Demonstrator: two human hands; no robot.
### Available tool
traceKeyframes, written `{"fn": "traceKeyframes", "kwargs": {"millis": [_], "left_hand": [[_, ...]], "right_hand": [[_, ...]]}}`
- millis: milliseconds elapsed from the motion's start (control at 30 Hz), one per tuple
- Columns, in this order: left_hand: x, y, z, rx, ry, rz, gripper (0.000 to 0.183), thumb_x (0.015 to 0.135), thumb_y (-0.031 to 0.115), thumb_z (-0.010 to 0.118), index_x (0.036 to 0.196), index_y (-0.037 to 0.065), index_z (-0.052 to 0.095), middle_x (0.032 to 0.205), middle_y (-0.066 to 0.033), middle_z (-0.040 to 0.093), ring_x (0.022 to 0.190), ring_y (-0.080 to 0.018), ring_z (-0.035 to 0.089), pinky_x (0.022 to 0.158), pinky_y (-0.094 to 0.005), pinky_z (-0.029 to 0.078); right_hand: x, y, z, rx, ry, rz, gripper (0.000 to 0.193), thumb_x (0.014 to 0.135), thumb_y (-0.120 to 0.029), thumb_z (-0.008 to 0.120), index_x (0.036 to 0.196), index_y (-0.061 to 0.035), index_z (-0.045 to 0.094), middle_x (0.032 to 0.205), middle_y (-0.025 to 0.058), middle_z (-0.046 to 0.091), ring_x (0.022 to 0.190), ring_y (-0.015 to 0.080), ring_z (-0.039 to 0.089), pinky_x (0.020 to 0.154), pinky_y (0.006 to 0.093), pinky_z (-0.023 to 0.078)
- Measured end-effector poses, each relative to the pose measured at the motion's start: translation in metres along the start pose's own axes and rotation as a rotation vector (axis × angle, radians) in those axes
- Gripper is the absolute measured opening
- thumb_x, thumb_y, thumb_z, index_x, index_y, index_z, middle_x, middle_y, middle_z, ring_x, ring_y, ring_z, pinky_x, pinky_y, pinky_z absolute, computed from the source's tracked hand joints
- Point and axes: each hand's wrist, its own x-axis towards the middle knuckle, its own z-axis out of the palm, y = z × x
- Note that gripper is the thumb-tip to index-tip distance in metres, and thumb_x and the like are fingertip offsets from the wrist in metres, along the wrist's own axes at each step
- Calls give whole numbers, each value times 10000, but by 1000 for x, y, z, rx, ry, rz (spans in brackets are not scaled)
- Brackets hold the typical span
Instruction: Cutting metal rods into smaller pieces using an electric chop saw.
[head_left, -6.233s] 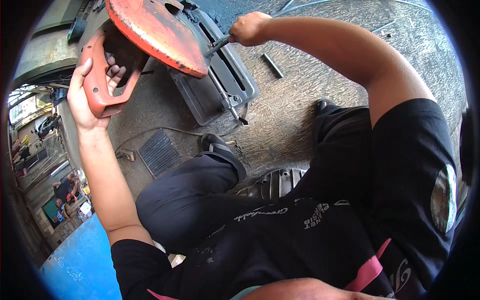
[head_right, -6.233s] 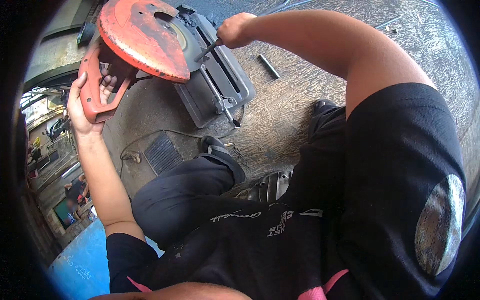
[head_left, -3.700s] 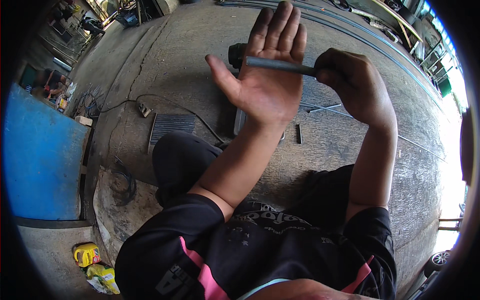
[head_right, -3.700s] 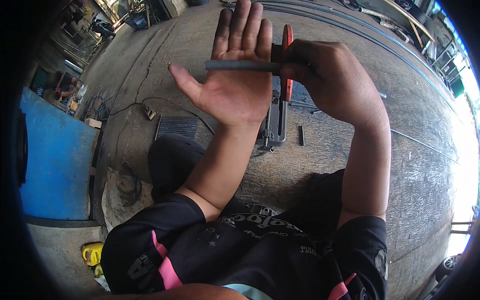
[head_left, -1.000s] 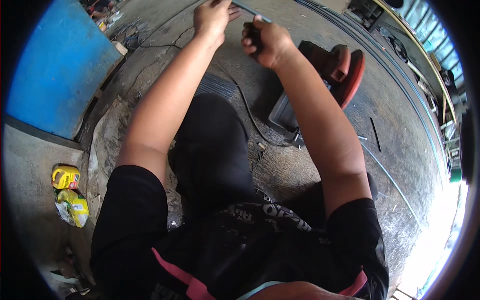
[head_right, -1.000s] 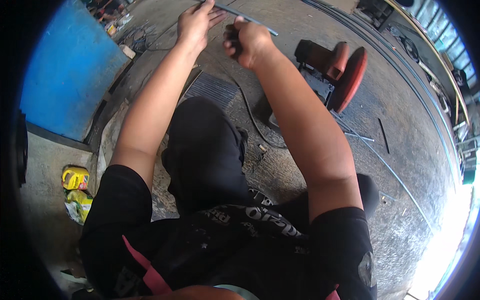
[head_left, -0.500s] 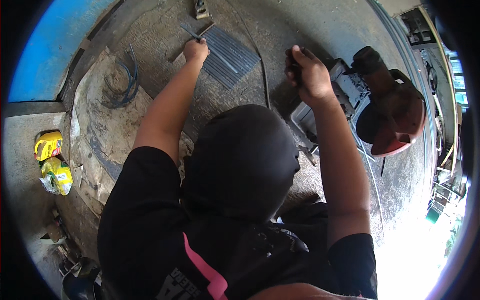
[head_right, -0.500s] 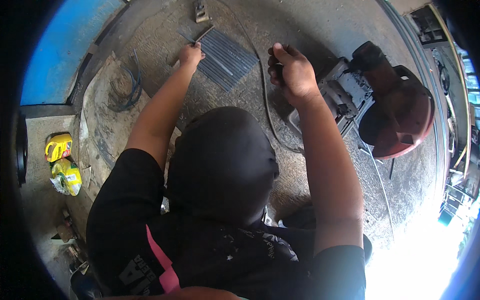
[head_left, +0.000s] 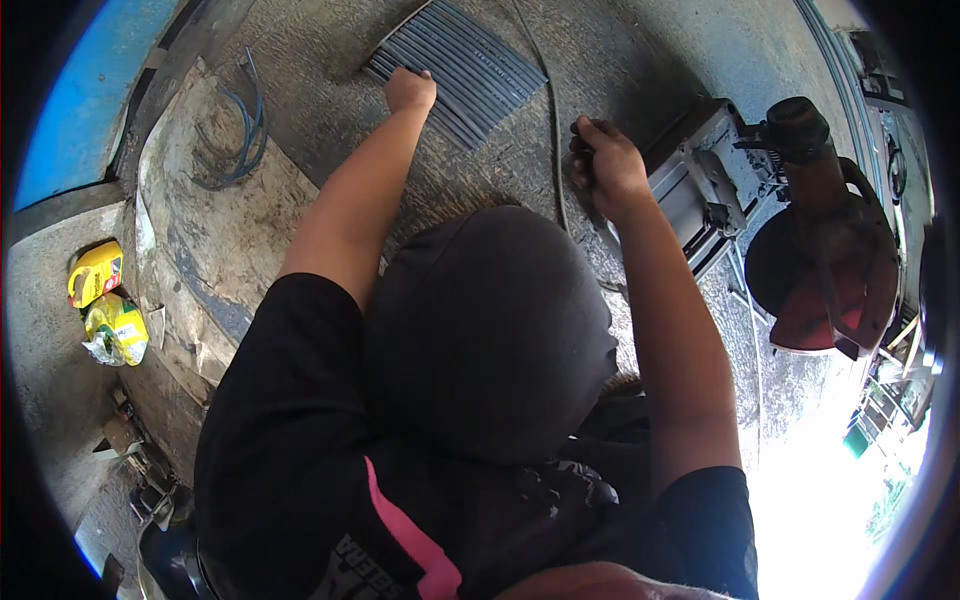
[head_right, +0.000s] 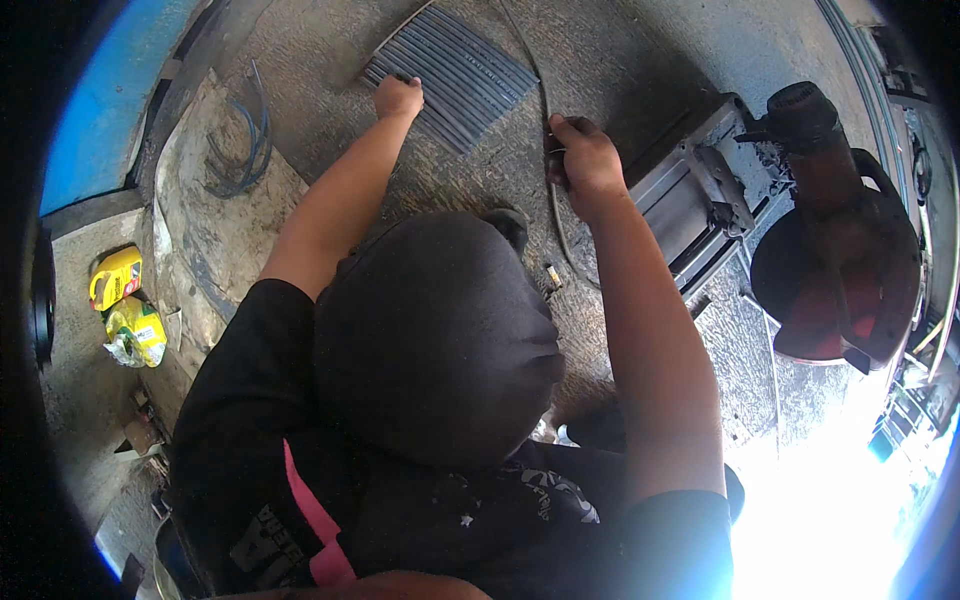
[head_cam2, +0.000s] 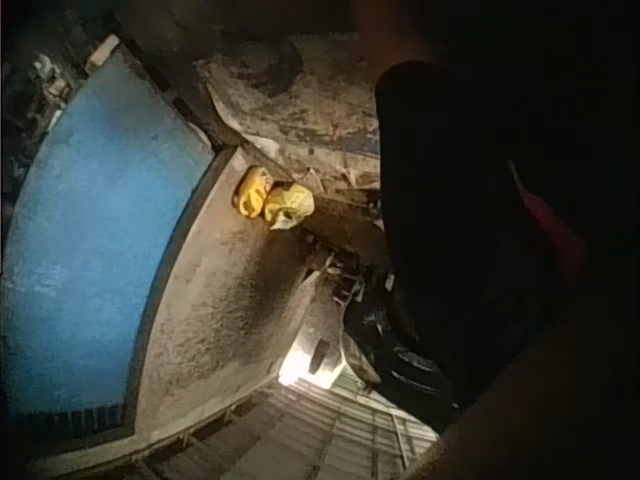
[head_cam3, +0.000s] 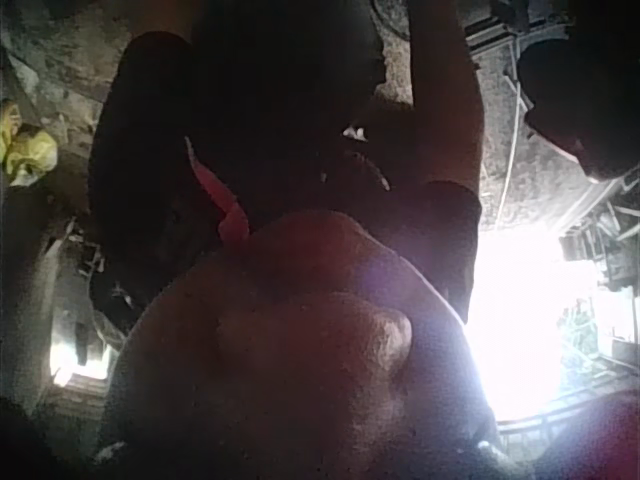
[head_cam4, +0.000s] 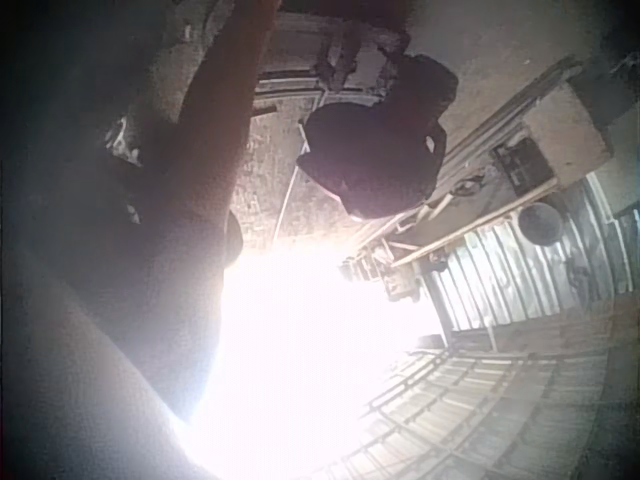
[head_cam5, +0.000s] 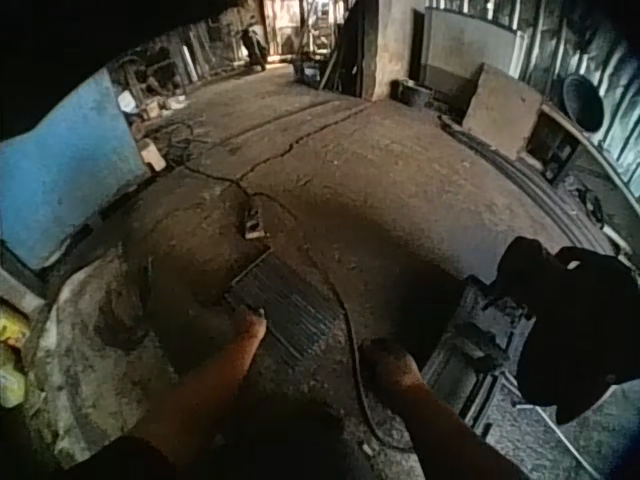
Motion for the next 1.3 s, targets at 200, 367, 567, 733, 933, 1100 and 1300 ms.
{"fn": "traceKeyframes", "kwargs": {"millis": [200, 367, 567, 733, 933, 1100, 1300], "left_hand": [[-22, 5, -4, 70, 85, -8, 448, 808, 266, 652, 1064, -60, 480, 1028, -277, 591, 957, -395, 603, 825, -434, 512], [-23, 6, -5, 73, 113, -39, 500, 792, 323, 683, 1081, -47, 509, 1033, -245, 602, 971, -371, 603, 824, -430, 515], [-22, 8, -5, 64, 97, -87, 505, 790, 321, 686, 1081, -51, 509, 1039, -244, 602, 963, -374, 607, 825, -437, 518], [-26, 10, -10, 6, 51, -165, 498, 783, 324, 690, 1053, -60, 526, 1041, -252, 601, 963, -374, 606, 821, -433, 519], [-28, -8, -18, 64, 88, -85, 516, 805, 351, 642, 1084, -60, 499, 1047, -249, 591, 968, -384, 600, 811, -446, 522], [-23, -37, -29, 140, 122, -103, 547, 828, 402, 584, 1113, -61, 529, 1092, -239, 584, 996, -366, 593, 846, -451, 495], [-26, -45, -24, 210, 136, -107, 480, 877, 353, 532, 1146, -45, 524, 1122, -223, 577, 1022, -359, 581, 862, -443, 495]], "right_hand": [[-3, 5, -4, -27, 27, -12, 180, 910, -217, 551, 935, -40, 527, 721, 24, 487, 540, 107, 442, 435, 249, 340], [-7, 11, -10, -68, 71, -31, 246, 898, -228, 566, 965, 10, 562, 716, 40, 526, 549, 115, 462, 475, 259, 373], [-8, 14, -20, -52, 85, -27, 244, 888, -227, 578, 948, 9, 566, 677, 37, 518, 535, 117, 462, 472, 263, 361], [-9, 19, -23, -63, 105, -48, 241, 886, -228, 578, 939, 7, 566, 657, 35, 516, 504, 115, 449, 455, 264, 347], [-12, 26, -30, -67, 141, -19, 264, 878, -249, 587, 986, -8, 578, 646, 23, 508, 497, 112, 441, 439, 268, 350], [-13, 34, -34, -137, 179, -43, 269, 876, -254, 590, 982, -7, 586, 649, 22, 507, 500, 111, 443, 444, 270, 354], [-17, 35, -30, -141, 190, -37, 271, 870, -262, 598, 946, -2, 595, 650, 26, 513, 519, 108, 457, 455, 267, 360]]}}
